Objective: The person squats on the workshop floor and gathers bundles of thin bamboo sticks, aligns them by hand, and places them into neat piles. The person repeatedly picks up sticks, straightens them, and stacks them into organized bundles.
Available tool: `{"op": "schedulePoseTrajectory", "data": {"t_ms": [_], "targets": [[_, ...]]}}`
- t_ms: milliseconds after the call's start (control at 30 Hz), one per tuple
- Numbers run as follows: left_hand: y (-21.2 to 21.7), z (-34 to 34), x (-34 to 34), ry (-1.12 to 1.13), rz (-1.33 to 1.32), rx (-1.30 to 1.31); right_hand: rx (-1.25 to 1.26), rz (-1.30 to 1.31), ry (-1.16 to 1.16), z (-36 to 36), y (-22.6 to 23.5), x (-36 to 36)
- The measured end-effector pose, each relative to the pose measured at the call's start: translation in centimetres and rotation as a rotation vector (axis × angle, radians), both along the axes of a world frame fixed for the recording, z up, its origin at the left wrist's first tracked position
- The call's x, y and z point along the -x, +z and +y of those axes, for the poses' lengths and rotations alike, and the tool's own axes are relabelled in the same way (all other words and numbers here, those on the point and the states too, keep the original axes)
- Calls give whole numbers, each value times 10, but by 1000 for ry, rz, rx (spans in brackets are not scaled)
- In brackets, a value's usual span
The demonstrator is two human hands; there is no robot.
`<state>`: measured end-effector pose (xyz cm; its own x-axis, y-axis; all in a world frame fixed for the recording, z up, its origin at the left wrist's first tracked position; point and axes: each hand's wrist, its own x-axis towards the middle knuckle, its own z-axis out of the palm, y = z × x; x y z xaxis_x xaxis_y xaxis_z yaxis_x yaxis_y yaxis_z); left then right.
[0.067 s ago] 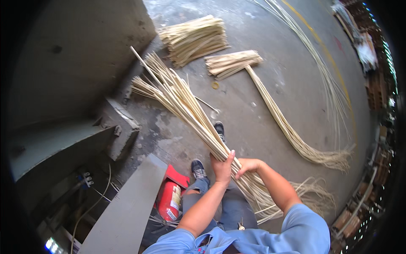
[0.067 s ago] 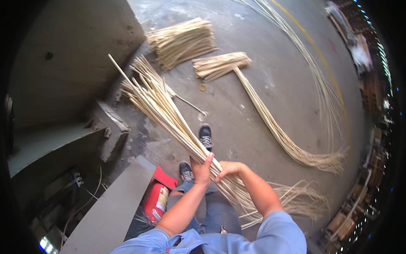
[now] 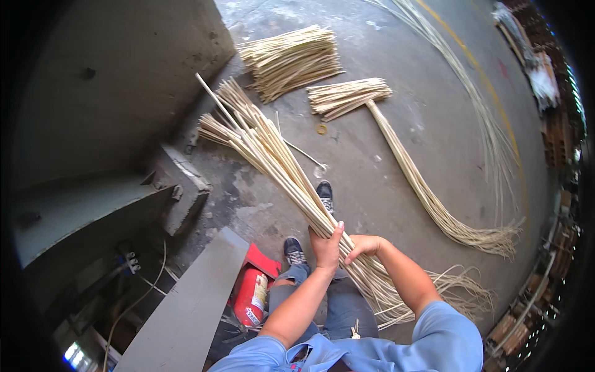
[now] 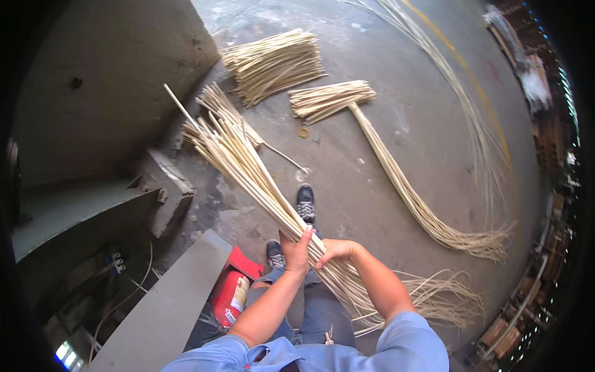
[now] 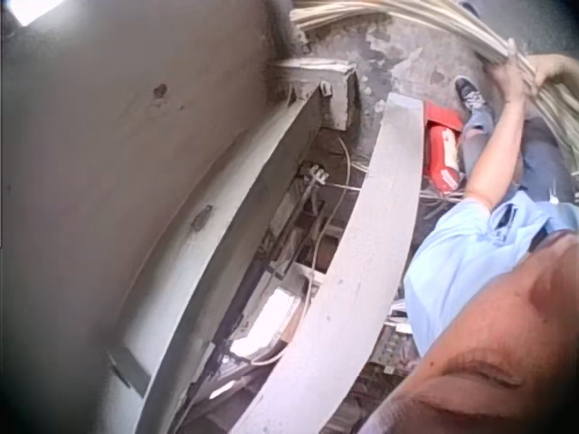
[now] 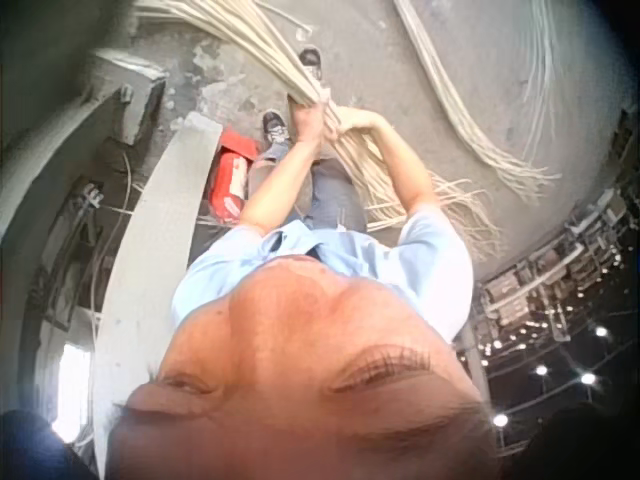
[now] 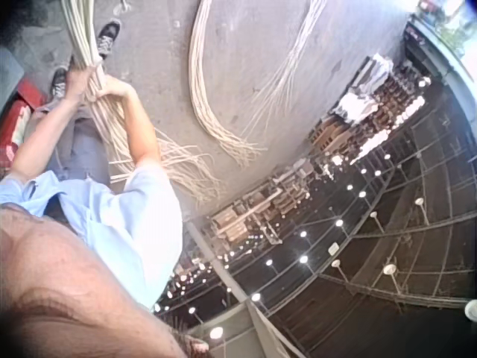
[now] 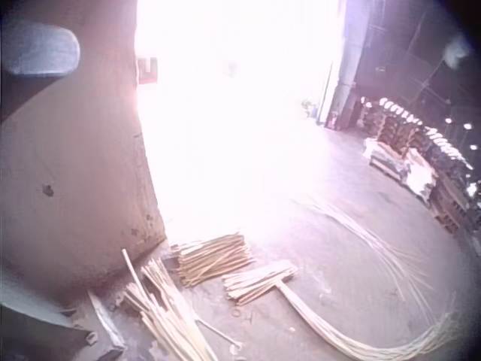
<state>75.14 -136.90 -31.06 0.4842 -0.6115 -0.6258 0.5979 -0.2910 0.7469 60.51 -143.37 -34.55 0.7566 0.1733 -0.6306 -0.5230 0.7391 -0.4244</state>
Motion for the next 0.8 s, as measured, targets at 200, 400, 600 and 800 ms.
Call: {"op": "schedulePoseTrajectory", "data": {"t_ms": [200, 400, 600, 800], "targets": [[-23, -98, -10, -42, -143, -88, 7, 11, -235, -68, -32, -10], [-43, -127, -4, -296, 164, 134, 105, 61, -290, -120, -36, 19], [-138, -84, -53, -105, 453, -247, 64, 205, -114, -147, -30, 48], [-304, -63, -120, -77, 148, -836, 41, 176, -67, -155, -67, 7]]}}
